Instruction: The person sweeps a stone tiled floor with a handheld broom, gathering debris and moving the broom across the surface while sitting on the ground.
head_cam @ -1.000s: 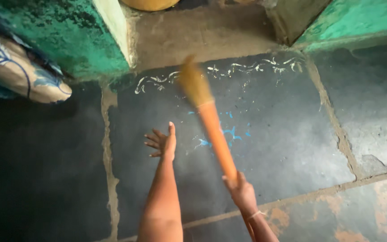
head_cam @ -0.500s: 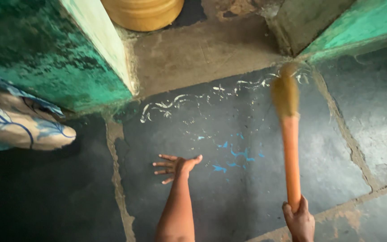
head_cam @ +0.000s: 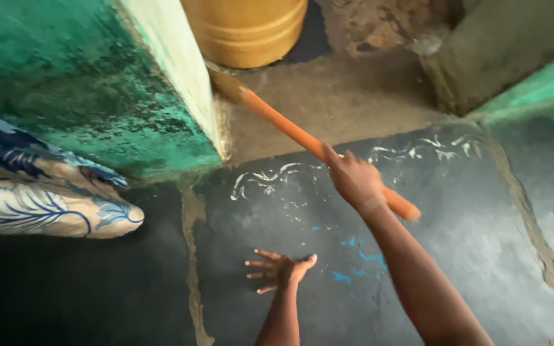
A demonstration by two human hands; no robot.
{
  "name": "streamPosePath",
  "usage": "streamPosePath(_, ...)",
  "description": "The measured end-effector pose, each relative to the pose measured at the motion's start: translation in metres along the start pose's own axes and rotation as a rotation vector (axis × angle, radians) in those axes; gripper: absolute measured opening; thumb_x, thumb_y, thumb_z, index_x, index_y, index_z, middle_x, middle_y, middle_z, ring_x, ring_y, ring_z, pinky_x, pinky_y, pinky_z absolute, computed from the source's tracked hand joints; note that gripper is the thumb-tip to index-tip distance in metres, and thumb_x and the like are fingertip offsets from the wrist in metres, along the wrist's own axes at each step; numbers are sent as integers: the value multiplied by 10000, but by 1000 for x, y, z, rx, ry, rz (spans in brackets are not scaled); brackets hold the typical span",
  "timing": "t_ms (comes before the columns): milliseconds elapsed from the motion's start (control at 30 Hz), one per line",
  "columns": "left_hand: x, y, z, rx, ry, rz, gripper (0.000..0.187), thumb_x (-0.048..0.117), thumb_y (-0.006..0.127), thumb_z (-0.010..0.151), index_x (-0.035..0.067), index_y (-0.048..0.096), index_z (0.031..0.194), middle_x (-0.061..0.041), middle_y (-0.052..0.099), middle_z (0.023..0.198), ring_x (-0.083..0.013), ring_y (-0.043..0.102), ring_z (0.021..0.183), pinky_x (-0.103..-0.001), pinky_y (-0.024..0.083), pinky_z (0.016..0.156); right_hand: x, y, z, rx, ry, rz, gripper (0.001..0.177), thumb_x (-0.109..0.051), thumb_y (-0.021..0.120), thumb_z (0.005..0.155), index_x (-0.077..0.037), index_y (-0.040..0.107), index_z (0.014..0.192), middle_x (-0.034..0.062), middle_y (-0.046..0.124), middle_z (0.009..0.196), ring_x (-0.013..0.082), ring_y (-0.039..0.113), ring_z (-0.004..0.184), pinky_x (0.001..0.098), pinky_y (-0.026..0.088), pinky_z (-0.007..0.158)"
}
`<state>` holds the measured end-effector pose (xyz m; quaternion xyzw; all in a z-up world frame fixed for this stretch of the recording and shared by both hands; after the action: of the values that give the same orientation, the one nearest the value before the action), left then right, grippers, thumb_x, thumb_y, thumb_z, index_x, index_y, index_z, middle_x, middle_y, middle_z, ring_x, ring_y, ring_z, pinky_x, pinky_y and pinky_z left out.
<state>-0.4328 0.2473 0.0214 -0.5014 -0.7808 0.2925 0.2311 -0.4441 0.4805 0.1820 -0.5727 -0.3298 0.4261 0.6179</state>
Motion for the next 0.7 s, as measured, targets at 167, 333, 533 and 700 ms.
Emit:
streamPosePath(167, -3, -3, -2, 8, -28, 3, 1767, 733, 942, 494, 85, -301, 1570, -325, -311, 1625, -572, -180, 1515, -807, 42, 1124, -103, 14, 154, -210, 78, 267, 504, -235, 526, 995, -221, 404, 1483, 192, 735, 1063, 397, 724, 965, 504, 579, 788)
streamPosePath(333, 2, -2, 0, 18, -1, -36, 1769, 729, 947, 505, 65, -305, 1564, -352, -325, 1612, -592, -197, 1496, -826, 34, 1089, -75, 82, 124, -269, 166, 599, 519, -415, 563, 957, -204, 490, 1426, 235, 693, 1176, 467, 647, 1080, 561, 511, 893)
streamPosePath(533, -4, -2, -7, -2, -13, -31, 1760, 716, 960, 484, 77, -251, 1589, -329, -303, 1629, -578, -181, 1508, -817, 38, 1102, -14, 96, -102, -50, 372, 796, 531, -407, 661, 958, -109, 589, 1392, 233, 742, 977, 420, 702, 914, 474, 545, 731)
streamPosePath(700, 2, -2, -4, 8, -27, -38, 1773, 708, 965, 484, 79, -269, 1589, -326, -313, 1626, -579, -202, 1501, -823, 34, 1094, -53, 56, -186, -253, 911, 1068, 635, -371, 650, 920, -184, 457, 1495, 111, 653, 644, 196, 597, 448, 380, 489, 415)
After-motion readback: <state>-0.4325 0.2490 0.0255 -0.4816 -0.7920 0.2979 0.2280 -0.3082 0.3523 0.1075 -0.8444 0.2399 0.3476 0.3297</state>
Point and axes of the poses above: each hand's wrist, its own z-axis towards the middle knuckle, its own y-axis out of the palm, x = y × z, the point moved 1 cm from there along z, towards the middle knuckle
